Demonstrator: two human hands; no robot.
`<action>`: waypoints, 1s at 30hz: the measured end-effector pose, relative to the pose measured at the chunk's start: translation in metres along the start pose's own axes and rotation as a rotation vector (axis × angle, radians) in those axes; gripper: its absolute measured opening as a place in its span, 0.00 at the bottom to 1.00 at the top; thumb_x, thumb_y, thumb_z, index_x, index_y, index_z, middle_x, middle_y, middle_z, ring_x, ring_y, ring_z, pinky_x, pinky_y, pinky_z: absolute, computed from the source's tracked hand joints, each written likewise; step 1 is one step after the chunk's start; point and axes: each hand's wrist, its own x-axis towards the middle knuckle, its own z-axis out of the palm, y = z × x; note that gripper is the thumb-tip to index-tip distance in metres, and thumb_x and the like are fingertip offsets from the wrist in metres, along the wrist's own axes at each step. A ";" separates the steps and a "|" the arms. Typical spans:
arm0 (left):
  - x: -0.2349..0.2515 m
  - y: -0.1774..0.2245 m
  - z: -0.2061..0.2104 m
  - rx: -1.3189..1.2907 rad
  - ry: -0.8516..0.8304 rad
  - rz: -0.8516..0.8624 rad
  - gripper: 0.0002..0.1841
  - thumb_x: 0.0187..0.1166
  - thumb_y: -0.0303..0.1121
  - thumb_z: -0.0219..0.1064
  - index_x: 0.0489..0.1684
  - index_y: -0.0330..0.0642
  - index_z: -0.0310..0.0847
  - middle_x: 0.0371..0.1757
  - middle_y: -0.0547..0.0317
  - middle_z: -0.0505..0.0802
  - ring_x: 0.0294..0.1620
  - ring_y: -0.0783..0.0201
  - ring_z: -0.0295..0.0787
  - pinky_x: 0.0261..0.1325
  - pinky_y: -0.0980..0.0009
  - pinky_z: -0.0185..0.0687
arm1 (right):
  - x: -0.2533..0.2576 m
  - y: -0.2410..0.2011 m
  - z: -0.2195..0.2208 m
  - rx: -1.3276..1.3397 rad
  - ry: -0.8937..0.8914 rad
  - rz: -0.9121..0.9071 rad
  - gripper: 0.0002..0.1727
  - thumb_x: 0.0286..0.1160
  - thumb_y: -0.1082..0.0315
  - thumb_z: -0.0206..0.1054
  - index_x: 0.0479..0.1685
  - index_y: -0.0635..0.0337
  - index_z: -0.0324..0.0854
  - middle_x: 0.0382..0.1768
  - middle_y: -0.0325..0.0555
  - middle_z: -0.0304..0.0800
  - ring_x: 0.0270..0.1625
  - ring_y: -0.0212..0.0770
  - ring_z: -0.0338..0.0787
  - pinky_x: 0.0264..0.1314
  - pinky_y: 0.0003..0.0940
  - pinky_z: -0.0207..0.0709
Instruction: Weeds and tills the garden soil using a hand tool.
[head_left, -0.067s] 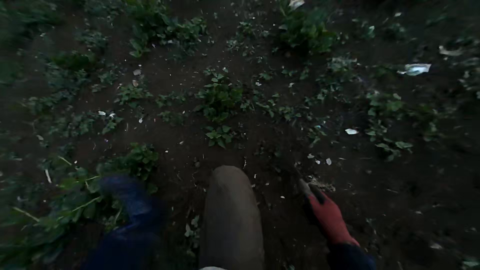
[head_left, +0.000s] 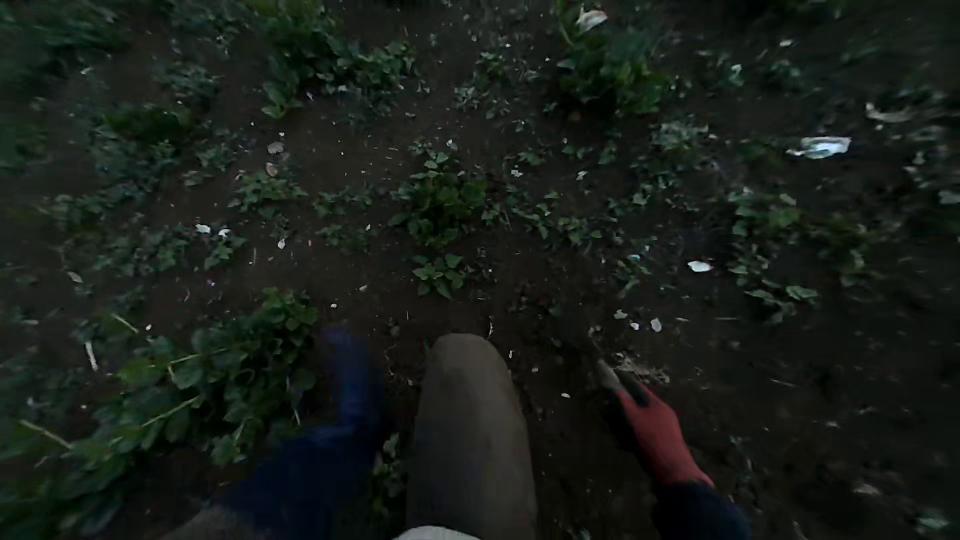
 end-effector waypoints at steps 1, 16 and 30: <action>0.010 -0.023 -0.018 0.095 -0.113 0.262 0.22 0.92 0.36 0.55 0.76 0.28 0.74 0.72 0.28 0.84 0.74 0.40 0.82 0.79 0.50 0.74 | -0.010 0.001 0.002 0.042 0.032 0.003 0.24 0.88 0.60 0.59 0.81 0.56 0.74 0.57 0.68 0.88 0.48 0.64 0.91 0.51 0.68 0.82; 0.215 0.347 0.348 0.255 -0.380 0.719 0.35 0.90 0.35 0.58 0.95 0.74 0.50 0.97 0.46 0.55 0.56 0.29 0.89 0.54 0.33 0.83 | -0.017 -0.030 0.075 0.140 -0.234 0.023 0.25 0.86 0.60 0.60 0.82 0.50 0.75 0.42 0.51 0.94 0.30 0.43 0.91 0.34 0.46 0.89; 0.237 0.295 0.329 0.210 -0.487 0.560 0.21 0.94 0.33 0.47 0.84 0.46 0.66 0.66 0.32 0.88 0.64 0.29 0.87 0.62 0.34 0.81 | 0.021 -0.073 0.138 0.160 -0.340 0.033 0.25 0.87 0.57 0.59 0.81 0.48 0.76 0.42 0.49 0.92 0.29 0.41 0.89 0.32 0.44 0.87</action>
